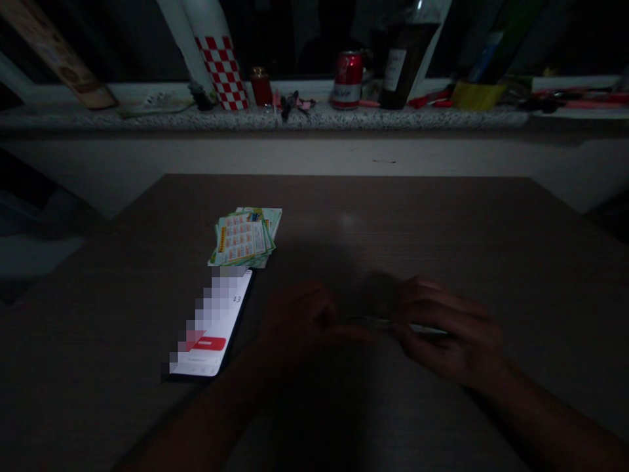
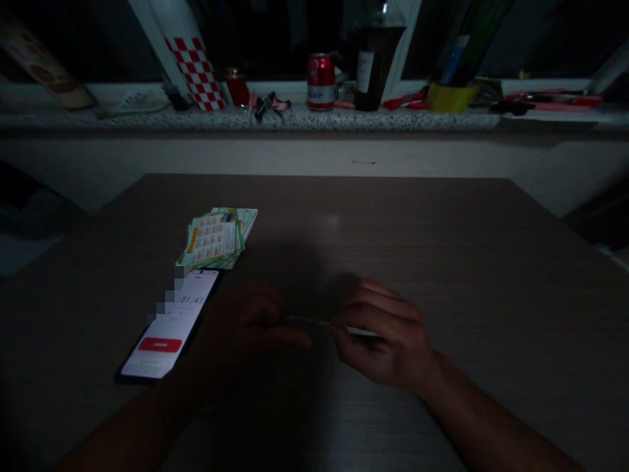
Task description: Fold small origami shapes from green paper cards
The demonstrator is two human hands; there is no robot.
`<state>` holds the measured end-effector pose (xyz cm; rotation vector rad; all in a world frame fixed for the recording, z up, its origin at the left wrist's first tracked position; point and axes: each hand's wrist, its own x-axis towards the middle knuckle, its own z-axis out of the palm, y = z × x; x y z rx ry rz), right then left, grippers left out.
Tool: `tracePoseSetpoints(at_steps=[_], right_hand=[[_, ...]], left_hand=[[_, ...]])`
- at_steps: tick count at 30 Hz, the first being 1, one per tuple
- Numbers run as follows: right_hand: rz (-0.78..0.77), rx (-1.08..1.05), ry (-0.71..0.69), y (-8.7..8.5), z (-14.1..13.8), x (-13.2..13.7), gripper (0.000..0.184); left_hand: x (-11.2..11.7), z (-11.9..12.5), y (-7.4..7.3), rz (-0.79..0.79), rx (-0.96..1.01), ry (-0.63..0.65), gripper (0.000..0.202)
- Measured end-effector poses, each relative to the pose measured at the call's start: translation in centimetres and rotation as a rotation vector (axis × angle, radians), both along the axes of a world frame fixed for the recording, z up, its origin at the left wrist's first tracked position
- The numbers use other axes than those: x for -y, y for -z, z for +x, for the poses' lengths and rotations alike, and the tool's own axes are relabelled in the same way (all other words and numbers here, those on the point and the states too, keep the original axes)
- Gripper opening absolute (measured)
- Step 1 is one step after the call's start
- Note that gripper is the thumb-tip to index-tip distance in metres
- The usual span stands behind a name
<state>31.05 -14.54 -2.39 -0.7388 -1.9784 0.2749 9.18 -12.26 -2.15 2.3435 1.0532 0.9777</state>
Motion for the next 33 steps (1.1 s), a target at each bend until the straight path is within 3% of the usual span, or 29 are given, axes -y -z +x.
tracePoseSetpoints(at_steps=[6,14,33], right_hand=[[0.016,-0.004,-0.003,0.2,0.3,-0.1,0.018],[-0.004,0.037,-0.015,0.5,0.5,0.0,0.019],[0.077,0.107,-0.034,0.7,-0.2,0.1,0.015]], left_hand=[[-0.2,0.0,0.3,0.163,0.08,0.047,0.032],[-0.4,0.3,0.5,0.135,0.01,0.174,0.004],[0.3,1.6,0.3,0.248,0.012,0.25,0.003]])
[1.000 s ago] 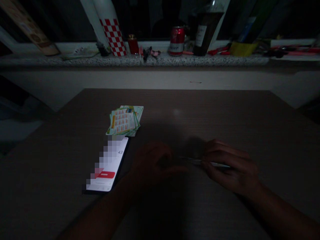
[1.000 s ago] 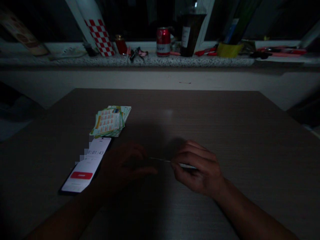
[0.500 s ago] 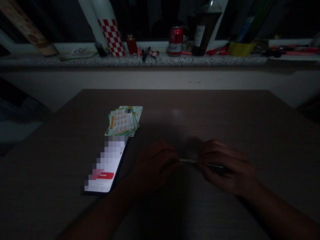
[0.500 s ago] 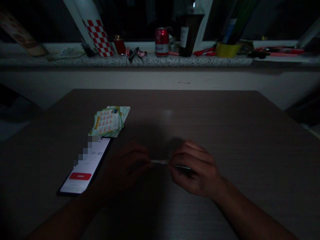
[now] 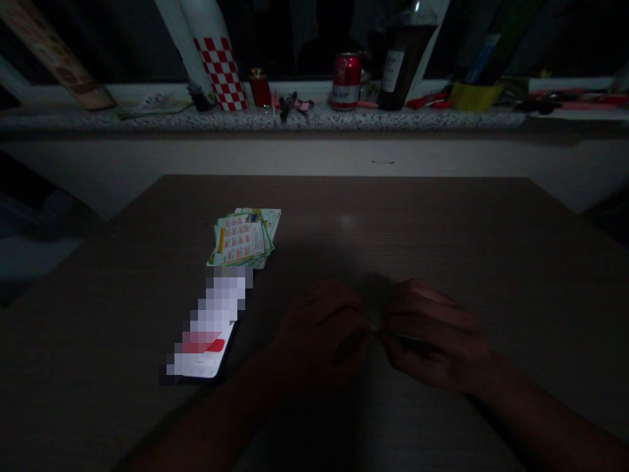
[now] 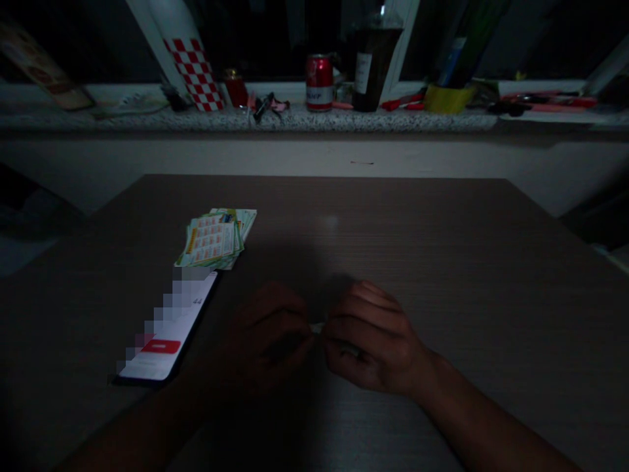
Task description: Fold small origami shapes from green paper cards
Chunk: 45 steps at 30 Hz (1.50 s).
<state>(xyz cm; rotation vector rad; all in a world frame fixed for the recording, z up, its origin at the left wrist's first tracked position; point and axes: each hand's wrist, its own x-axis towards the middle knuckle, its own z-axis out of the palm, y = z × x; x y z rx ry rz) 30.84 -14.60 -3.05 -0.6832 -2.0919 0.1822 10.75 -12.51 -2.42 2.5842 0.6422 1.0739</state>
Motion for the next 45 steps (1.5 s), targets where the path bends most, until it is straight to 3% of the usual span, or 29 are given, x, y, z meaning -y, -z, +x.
tracePoseSetpoints(at_steps=[21,33,45], right_hand=[[-0.05,0.059,-0.044,-0.2,0.3,0.4,0.013],[-0.087,0.004,-0.087,-0.1,0.3,0.4,0.018],[-0.054,0.094,0.011,0.1,0.2,0.3,0.011]], left_hand=[[0.1,0.1,-0.7,0.081,-0.19,0.057,0.003],[0.1,0.0,-0.5,0.022,-0.193,0.074,0.005],[0.1,0.3,-0.5,0.06,-0.279,0.072,0.012]])
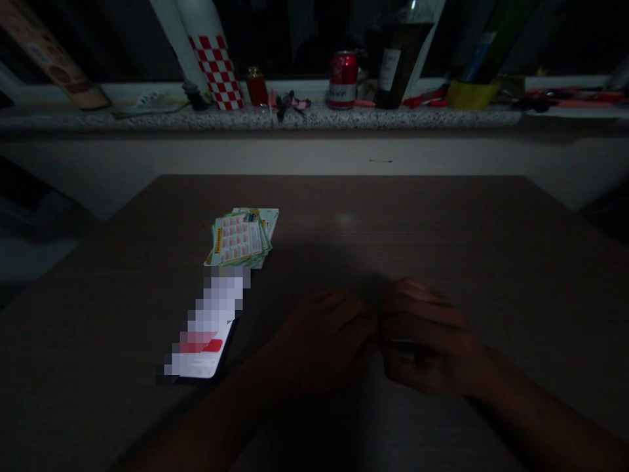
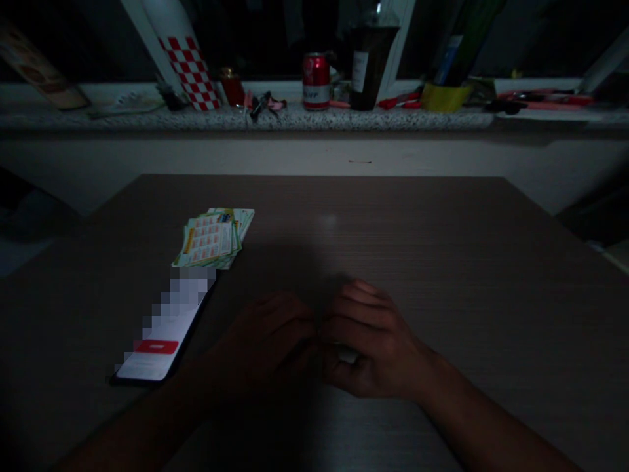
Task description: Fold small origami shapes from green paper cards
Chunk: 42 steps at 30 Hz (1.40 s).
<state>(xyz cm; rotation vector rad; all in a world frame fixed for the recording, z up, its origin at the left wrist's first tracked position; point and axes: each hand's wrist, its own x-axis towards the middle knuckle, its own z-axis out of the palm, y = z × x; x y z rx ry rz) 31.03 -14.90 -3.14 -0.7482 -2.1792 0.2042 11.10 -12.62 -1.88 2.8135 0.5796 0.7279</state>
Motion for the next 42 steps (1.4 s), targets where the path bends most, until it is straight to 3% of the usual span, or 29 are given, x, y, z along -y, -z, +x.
tracePoseSetpoints(at_steps=[6,14,23,33,42], right_hand=[[0.01,-0.009,0.022,0.0,-0.3,0.0,0.009],[-0.006,-0.086,0.011,-0.3,0.0,0.0,0.016],[-0.018,-0.07,0.074,-1.8,1.9,-0.5,0.016],[-0.01,-0.059,0.017,-0.7,-0.2,-0.1,0.015],[-0.001,-0.043,0.088,-0.9,1.4,-0.5,0.015]], left_hand=[[0.0,0.1,0.0,0.02,-0.048,0.01,0.01],[0.0,-0.2,0.0,-0.009,0.042,-0.01,0.007],[-0.9,-1.6,-0.5,-0.011,0.061,-0.092,0.006],[-0.2,-0.1,-0.3,0.008,0.059,-0.033,0.01],[-0.3,-1.2,-0.1,-0.057,0.126,-0.07,0.005]])
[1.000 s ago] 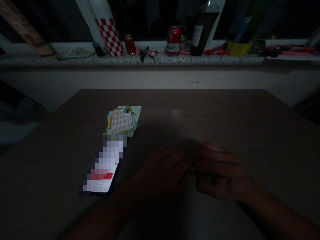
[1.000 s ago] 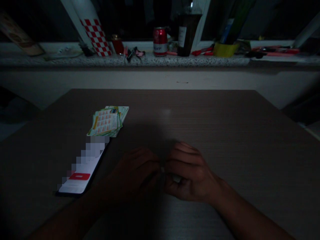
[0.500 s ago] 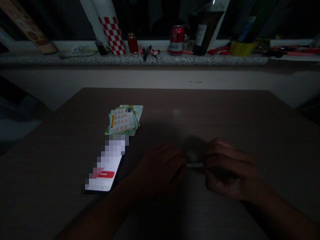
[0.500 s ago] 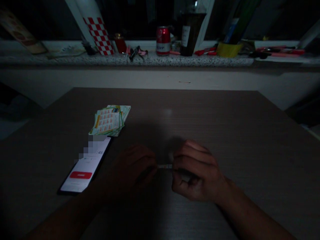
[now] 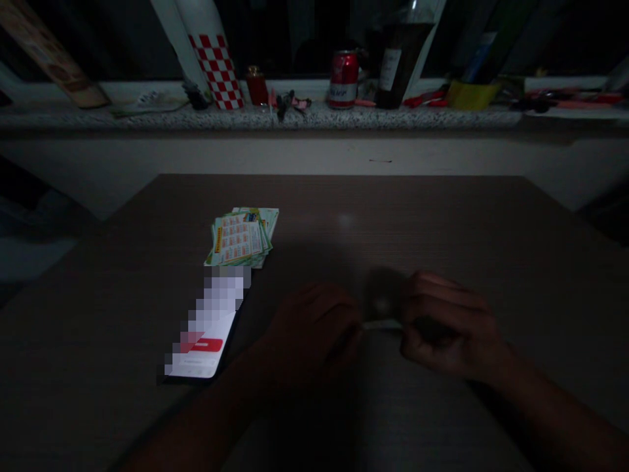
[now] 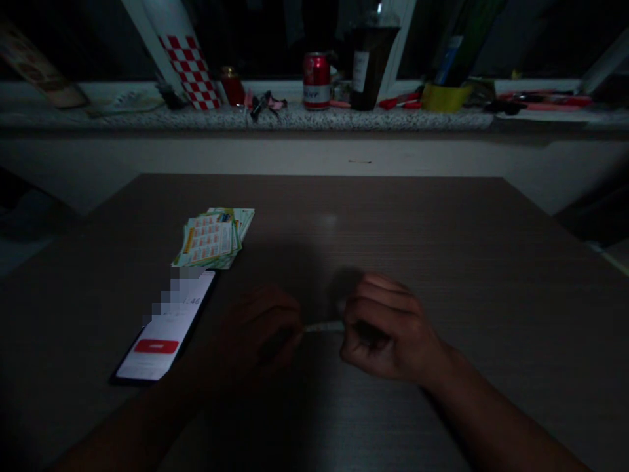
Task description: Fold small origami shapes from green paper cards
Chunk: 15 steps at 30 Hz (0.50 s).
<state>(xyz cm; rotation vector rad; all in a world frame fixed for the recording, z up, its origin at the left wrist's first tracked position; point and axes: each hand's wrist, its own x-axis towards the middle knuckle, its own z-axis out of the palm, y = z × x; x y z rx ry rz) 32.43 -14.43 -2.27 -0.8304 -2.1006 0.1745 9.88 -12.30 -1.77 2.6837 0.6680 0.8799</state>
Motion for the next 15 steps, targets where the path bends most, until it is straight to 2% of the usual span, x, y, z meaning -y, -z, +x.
tracePoseSetpoints(at_steps=[4,11,15], right_hand=[[-0.041,0.005,0.023,-0.3,0.8,-0.1,0.015],[-0.011,-0.024,-0.078,-0.2,-0.7,0.4,0.016],[-0.02,-0.017,-0.078,0.0,-0.8,0.4,0.015]], left_hand=[[-0.1,-0.2,-0.2,-0.034,-0.02,-0.004,0.004],[0.1,0.4,0.1,-0.034,-0.022,0.04,0.003],[0.2,0.3,0.1,-0.06,-0.007,0.032,0.002]])
